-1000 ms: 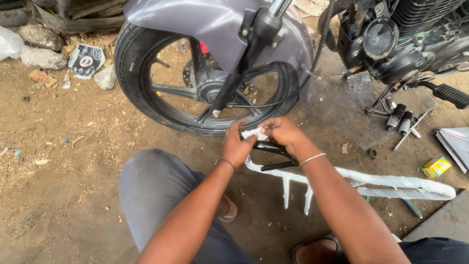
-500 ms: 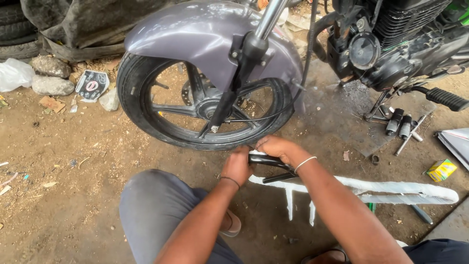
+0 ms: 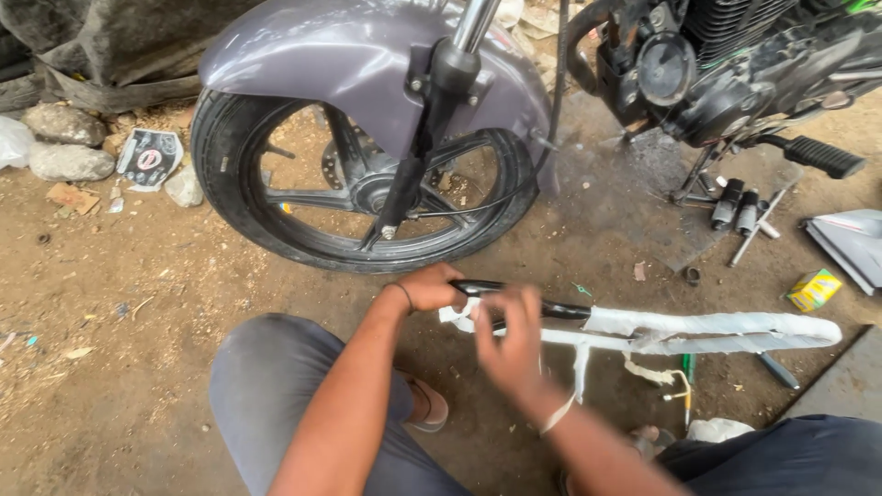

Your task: The recorder is removing the protective plastic and tape wrapping from a new motorcycle crash guard before installation.

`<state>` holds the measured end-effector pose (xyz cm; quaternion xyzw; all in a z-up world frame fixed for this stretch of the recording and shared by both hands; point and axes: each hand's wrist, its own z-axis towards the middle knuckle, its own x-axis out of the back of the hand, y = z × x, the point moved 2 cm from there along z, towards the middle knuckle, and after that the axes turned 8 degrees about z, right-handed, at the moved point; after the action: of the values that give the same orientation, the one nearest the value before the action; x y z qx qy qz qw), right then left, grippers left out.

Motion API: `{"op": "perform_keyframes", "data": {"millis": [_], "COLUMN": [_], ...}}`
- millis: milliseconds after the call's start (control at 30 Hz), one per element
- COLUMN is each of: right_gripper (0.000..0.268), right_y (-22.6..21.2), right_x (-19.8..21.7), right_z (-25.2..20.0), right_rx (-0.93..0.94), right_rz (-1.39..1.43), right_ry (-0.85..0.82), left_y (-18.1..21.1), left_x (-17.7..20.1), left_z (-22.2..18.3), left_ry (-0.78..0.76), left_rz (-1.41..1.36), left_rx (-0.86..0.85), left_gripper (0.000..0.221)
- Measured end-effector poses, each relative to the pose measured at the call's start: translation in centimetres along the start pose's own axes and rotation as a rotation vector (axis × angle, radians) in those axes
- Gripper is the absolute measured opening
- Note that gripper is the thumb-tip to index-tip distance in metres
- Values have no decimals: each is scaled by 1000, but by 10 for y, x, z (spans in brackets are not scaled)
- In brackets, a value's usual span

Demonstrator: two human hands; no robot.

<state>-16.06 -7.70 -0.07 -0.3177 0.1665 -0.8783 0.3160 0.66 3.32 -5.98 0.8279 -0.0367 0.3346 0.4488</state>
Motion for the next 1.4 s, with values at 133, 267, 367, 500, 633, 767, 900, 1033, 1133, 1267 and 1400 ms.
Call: {"op": "perform_keyframes", "data": {"millis": [133,267,367,500,633,767,900,1033,1133,1267,1400], "right_gripper": [42,37,28,25,26,24,8,15,23,23,21], "right_y": [1,38,42,48,32,19,49,18,1,25,50], "right_x": [-23,-46,-52,-61,-62,-66,-75,-67,-64,-70,-78], "right_z": [-37,-36,-36,-56,-66,-65,-104,-73,-61,-79,-100], "right_rx": [-1158,-1348,-1350,-1189,-775,-895,-580,-1070,-1120,-1248,-1206], "right_rz": [645,1178,1127,752,324,280,436,989,942,891,748], "right_ry": [126,198,260,174,91,109,106,50,-128,-116,39], "left_y": [14,18,-11,-7,25,9,39,49,5,-26,-48], "left_x": [10,10,-10,-24,-33,-97,-115,-88,-93,-111,-98], "left_z": [-6,-7,11,-6,-54,-57,-76,-99,-85,-69,-69], "left_ry": [-82,-82,91,219,749,829,821,725,797,771,724], "left_rz": [-2,-56,-259,-555,-373,-142,-147,-339,-480,-1011,-1050], "left_rx": [90,50,-35,-43,255,313,215,248,202,119,212], "left_gripper": [39,44,58,62,68,58,67,54,52,43,27]}}
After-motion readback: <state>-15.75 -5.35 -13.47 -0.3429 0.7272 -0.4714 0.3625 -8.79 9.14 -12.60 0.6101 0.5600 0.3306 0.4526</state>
